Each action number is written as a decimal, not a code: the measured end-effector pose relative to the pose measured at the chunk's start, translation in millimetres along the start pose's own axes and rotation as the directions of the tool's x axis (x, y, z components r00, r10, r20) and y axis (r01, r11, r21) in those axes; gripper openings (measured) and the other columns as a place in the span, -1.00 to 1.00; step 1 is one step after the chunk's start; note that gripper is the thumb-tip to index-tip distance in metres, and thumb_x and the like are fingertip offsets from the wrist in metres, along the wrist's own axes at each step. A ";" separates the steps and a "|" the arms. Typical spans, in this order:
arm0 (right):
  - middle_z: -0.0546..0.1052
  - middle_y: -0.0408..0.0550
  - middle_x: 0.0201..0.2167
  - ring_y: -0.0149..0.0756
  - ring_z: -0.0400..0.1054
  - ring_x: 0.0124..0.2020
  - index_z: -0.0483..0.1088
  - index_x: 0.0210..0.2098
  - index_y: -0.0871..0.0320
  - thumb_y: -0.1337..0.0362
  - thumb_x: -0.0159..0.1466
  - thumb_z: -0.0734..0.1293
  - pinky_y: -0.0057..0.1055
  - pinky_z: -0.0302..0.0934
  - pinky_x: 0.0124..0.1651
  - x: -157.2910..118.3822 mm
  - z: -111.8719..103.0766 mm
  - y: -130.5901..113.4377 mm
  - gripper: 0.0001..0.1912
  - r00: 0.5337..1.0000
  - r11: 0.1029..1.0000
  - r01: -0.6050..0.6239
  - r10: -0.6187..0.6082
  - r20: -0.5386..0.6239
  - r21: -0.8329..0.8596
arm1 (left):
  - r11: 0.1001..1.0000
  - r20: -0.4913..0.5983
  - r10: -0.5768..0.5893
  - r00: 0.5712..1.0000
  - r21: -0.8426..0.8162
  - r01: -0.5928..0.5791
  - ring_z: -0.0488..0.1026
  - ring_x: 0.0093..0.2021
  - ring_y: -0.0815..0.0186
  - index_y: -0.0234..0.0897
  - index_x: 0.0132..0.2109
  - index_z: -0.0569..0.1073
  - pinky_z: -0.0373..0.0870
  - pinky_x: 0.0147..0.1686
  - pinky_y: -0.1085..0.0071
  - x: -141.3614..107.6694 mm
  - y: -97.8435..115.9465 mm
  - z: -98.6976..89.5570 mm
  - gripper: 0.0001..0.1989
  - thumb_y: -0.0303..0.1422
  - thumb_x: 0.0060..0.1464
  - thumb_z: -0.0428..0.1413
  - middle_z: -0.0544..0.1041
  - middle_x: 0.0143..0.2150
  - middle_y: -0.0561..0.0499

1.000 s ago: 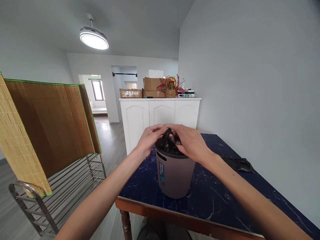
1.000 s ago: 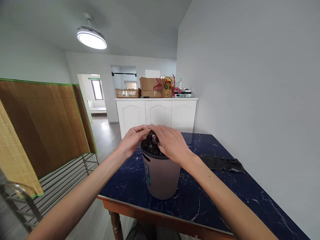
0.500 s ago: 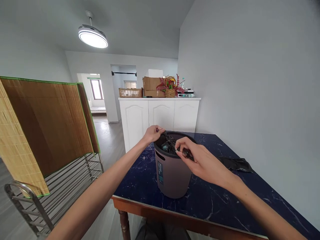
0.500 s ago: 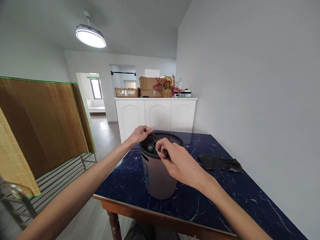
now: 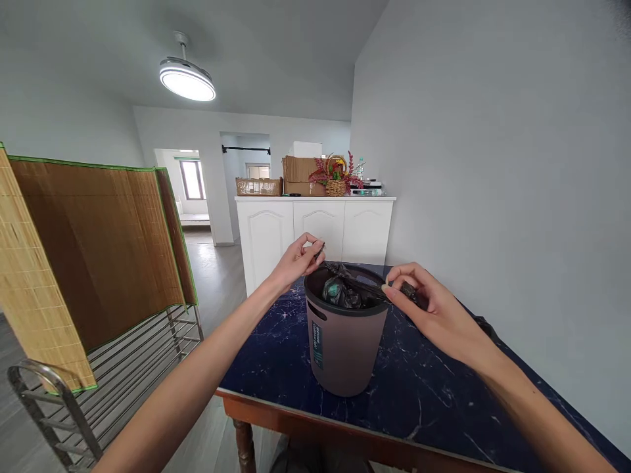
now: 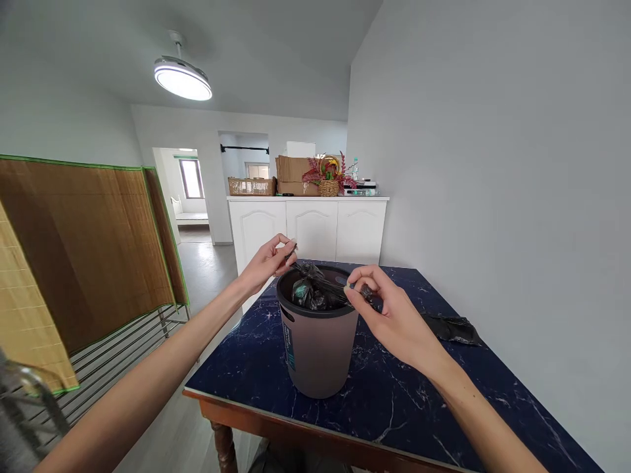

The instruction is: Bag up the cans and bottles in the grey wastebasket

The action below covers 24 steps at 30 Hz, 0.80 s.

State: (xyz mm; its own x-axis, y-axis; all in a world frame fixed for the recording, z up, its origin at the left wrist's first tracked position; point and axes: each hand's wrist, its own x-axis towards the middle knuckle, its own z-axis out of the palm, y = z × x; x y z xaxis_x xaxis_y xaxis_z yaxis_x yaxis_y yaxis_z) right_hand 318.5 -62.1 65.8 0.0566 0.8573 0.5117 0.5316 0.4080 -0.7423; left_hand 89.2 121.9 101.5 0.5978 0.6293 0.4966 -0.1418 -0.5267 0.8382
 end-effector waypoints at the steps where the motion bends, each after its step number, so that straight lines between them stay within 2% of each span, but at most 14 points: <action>1: 0.34 -0.18 -0.30 -0.32 0.13 -0.39 0.33 -0.04 -0.06 -0.16 0.47 0.28 -0.39 0.02 -0.42 -3.0 0.1 1.4 -0.67 1.000 1.000 -0.012 0.012 -0.011 0.006 | 1.000 -0.008 0.006 1.000 0.012 -0.006 0.10 -0.59 0.50 -0.19 -0.18 0.31 -0.05 -0.55 0.52 0.6 -3.3 -2.7 -0.53 0.10 0.25 0.25 0.35 -0.49 0.20; 5: 0.30 -0.19 -0.33 -0.33 0.08 -0.43 0.30 -0.07 -0.06 -0.20 0.47 0.25 -0.40 0.00 -0.46 -21.7 1.9 2.6 -0.64 0.998 0.998 -0.067 0.067 0.011 -0.002 | 1.000 -0.010 0.009 1.000 0.012 -0.009 0.14 -0.50 0.45 -0.20 -0.23 0.32 0.03 -0.50 0.52 0.8 -16.8 -8.5 -0.50 0.11 0.19 0.29 0.33 -0.50 0.18; 8: 0.28 -0.20 -0.37 -0.32 0.06 -0.44 0.30 -0.04 -0.07 -0.20 0.48 0.23 -0.39 -0.03 -0.47 -29.0 1.4 0.0 -0.63 0.996 0.994 -0.075 0.078 0.038 -0.078 | 1.000 0.003 0.005 1.000 -0.016 -0.005 0.11 -0.52 0.45 -0.18 -0.22 0.31 0.06 -0.53 0.52 -0.5 -14.4 -2.1 -0.51 0.12 0.21 0.27 0.25 -0.51 0.23; 11: 0.32 -0.21 -0.39 -0.31 0.13 -0.46 0.32 0.10 -0.08 -0.17 0.49 0.23 -0.37 0.07 -0.43 -15.0 2.4 -2.5 -0.61 0.996 0.983 -0.032 0.048 0.081 -0.183 | 0.997 0.033 0.054 0.998 -0.052 -0.052 0.17 -0.57 0.47 -0.17 -0.19 0.29 0.21 -0.53 0.51 -0.8 5.2 11.7 -0.54 0.10 0.27 0.23 0.29 -0.48 0.23; 14: 0.45 -0.10 -0.19 -0.29 0.31 -0.38 0.35 0.27 -0.08 -0.12 0.48 0.26 -0.32 0.24 -0.29 19.1 10.2 -4.8 -0.53 0.993 0.954 0.082 -0.053 0.108 -0.289 | 0.991 0.105 0.127 0.986 -0.047 -0.123 0.34 -0.57 0.47 -0.18 -0.17 0.28 0.36 -0.45 0.47 0.6 30.0 27.9 -0.58 0.04 0.33 0.21 0.40 -0.46 0.21; 16: 0.47 -0.04 -0.14 -0.25 0.38 -0.32 0.47 0.18 -0.05 -0.07 0.47 0.28 -0.28 0.26 -0.21 44.2 17.8 -6.3 -0.59 0.980 0.910 0.171 -0.119 0.159 -0.377 | 0.988 0.117 0.154 0.981 -0.047 -0.150 0.41 -0.53 0.45 -0.19 -0.16 0.29 0.42 -0.39 0.45 1.5 40.9 37.0 -0.60 0.03 0.35 0.19 0.44 -0.46 0.19; 19: 0.50 -0.06 -0.28 -0.21 0.37 -0.32 0.57 -0.18 0.03 0.00 0.49 0.28 -0.29 0.16 -0.26 70.4 27.2 -7.3 -0.68 0.960 0.836 0.257 -0.166 0.224 -0.484 | 0.982 0.059 0.179 0.982 -0.065 -0.175 0.42 -0.49 0.42 -0.19 -0.16 0.30 0.47 -0.37 0.43 1.5 44.6 43.8 -0.59 0.04 0.34 0.19 0.48 -0.43 0.16; 22: 0.51 -0.10 -0.37 -0.21 0.34 -0.37 0.47 -0.32 0.07 0.07 0.49 0.30 -0.31 0.08 -0.31 78.5 30.5 -5.6 -0.70 0.959 0.814 0.281 -0.225 0.169 -0.508 | 0.979 -0.043 0.204 0.978 -0.020 -0.205 0.48 -0.38 0.36 -0.20 -0.15 0.35 0.51 -0.28 0.37 -0.6 37.4 41.2 -0.61 0.04 0.37 0.15 0.57 -0.31 0.05; 24: 0.52 -0.10 -0.37 -0.22 0.34 -0.38 0.43 -0.31 0.07 0.10 0.48 0.31 -0.31 0.10 -0.30 78.8 29.2 -5.2 -0.73 0.951 0.825 0.297 -0.303 0.069 -0.481 | 0.969 -0.177 0.247 0.953 0.078 -0.236 0.57 -0.13 0.26 -0.21 -0.06 0.43 0.53 -0.07 0.29 -2.9 28.7 35.2 -0.63 0.02 0.39 0.12 0.63 -0.06 -0.08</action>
State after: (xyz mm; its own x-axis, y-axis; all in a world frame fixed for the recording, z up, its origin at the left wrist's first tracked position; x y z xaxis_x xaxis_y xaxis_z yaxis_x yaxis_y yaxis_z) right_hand 295.6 12.5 97.4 -0.1651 0.7129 0.6816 0.8618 0.4403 -0.2518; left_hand 111.2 84.8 116.2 0.3950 0.5709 0.7198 -0.2167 -0.7035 0.6769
